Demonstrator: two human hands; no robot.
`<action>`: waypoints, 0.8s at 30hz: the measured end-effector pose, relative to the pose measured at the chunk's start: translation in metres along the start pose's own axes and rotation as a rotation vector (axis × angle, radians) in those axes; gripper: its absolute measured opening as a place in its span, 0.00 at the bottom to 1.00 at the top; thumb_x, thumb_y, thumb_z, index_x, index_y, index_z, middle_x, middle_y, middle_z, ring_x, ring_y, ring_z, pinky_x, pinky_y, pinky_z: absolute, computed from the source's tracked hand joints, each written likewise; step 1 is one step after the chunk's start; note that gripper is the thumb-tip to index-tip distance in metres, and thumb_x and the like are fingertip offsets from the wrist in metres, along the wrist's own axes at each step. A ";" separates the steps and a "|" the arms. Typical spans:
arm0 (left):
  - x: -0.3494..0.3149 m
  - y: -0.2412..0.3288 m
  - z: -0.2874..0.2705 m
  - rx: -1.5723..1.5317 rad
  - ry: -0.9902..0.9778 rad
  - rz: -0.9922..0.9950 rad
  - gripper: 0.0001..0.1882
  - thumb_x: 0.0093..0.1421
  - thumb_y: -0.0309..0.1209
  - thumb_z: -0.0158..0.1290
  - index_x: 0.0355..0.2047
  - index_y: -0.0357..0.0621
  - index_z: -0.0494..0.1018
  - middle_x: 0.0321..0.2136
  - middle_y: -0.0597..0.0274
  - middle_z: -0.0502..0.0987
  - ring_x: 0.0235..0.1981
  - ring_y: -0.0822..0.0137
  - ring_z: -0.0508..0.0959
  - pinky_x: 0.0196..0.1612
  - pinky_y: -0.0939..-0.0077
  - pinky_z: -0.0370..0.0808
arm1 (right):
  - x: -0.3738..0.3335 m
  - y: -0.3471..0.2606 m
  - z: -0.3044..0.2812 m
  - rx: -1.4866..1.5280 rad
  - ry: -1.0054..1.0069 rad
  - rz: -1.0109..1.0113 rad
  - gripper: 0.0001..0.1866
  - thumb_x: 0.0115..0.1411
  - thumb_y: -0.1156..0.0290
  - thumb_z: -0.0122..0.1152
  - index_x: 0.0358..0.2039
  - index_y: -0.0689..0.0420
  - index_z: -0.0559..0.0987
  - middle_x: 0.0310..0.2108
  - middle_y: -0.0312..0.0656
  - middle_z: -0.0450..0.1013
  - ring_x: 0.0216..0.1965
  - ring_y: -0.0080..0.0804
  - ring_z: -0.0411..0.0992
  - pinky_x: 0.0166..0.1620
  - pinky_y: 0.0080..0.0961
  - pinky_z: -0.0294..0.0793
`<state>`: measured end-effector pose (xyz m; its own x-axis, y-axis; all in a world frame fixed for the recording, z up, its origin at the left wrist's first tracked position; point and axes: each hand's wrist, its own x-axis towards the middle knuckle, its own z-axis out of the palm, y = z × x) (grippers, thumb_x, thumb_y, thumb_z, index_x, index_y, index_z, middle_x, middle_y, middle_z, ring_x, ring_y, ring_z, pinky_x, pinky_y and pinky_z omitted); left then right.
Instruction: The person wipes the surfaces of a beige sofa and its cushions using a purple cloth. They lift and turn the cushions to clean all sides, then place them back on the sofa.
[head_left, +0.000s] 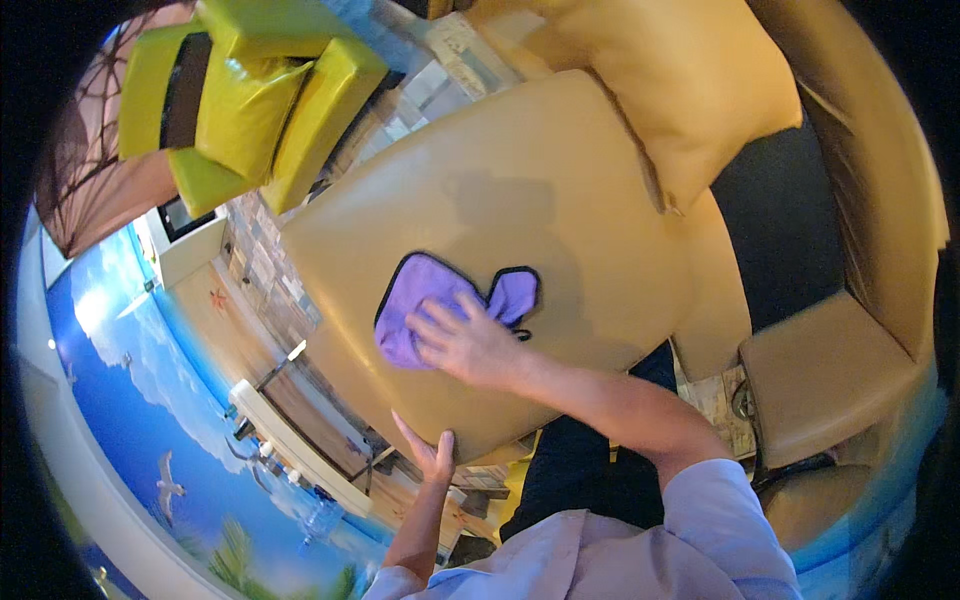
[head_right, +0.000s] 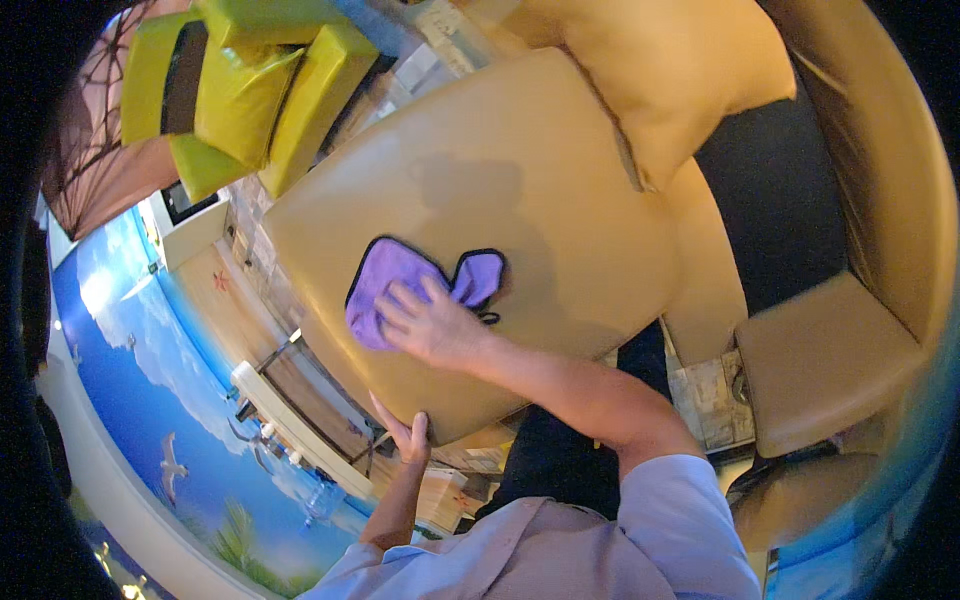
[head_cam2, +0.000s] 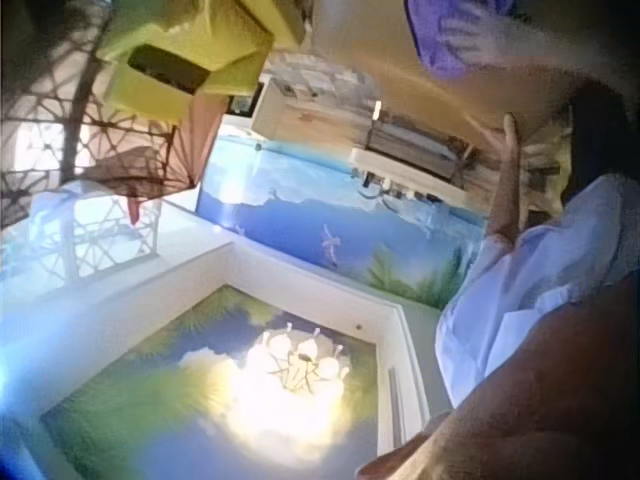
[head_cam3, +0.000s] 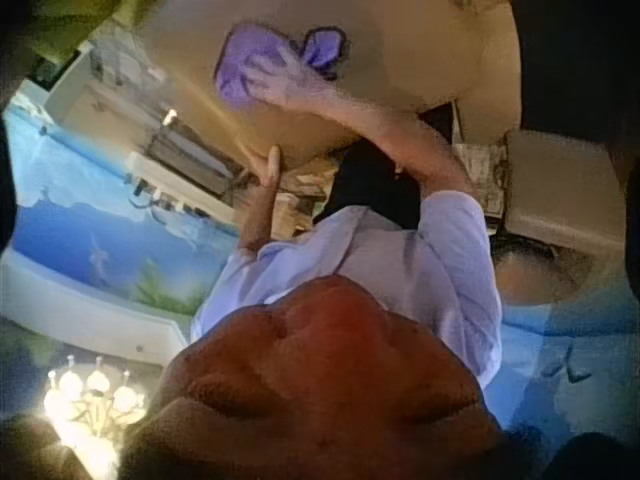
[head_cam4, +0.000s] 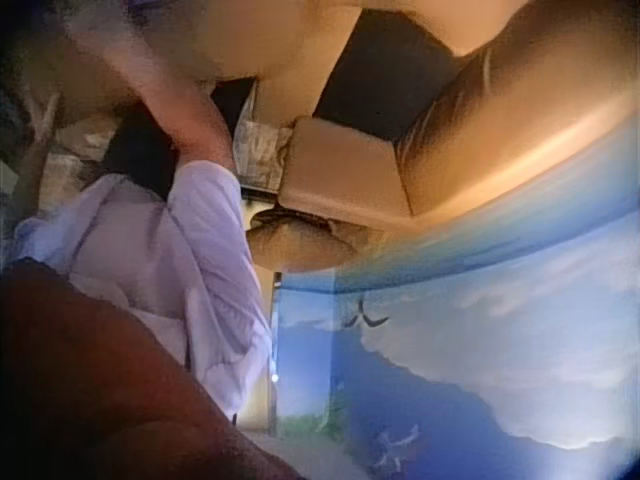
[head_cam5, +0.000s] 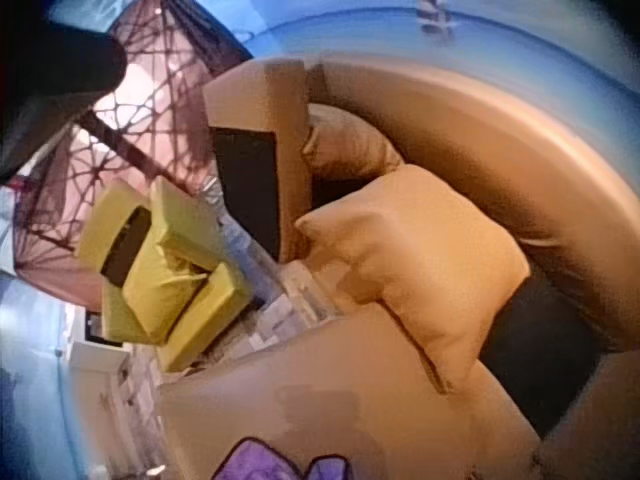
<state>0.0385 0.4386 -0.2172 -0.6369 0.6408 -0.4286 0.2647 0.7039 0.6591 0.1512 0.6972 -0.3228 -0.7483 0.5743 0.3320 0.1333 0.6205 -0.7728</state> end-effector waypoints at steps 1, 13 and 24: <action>0.002 -0.003 0.001 -0.013 0.018 -0.008 0.60 0.59 0.32 0.62 0.79 0.37 0.32 0.74 0.43 0.54 0.72 0.51 0.59 0.75 0.55 0.54 | 0.007 0.015 -0.001 -0.030 -0.010 -0.017 0.18 0.61 0.62 0.61 0.51 0.50 0.80 0.66 0.45 0.69 0.68 0.50 0.64 0.66 0.65 0.61; 0.035 0.002 0.026 0.503 0.240 -0.101 0.59 0.56 0.40 0.70 0.76 0.28 0.46 0.74 0.30 0.52 0.76 0.39 0.53 0.77 0.46 0.48 | 0.047 0.159 -0.036 -0.277 0.203 0.770 0.21 0.64 0.73 0.60 0.58 0.58 0.74 0.60 0.51 0.72 0.61 0.54 0.70 0.56 0.58 0.70; 0.281 0.140 0.152 0.811 0.172 0.517 0.45 0.62 0.41 0.58 0.74 0.33 0.56 0.77 0.40 0.54 0.79 0.38 0.49 0.76 0.29 0.40 | 0.111 0.144 -0.007 -0.212 0.056 0.313 0.20 0.65 0.68 0.60 0.58 0.55 0.77 0.68 0.47 0.69 0.69 0.51 0.65 0.65 0.63 0.63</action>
<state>0.0063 0.7636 -0.3396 -0.3815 0.9218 -0.0681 0.9182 0.3865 0.0874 0.0920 0.8537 -0.3931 -0.6141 0.7783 0.1309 0.4861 0.5037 -0.7141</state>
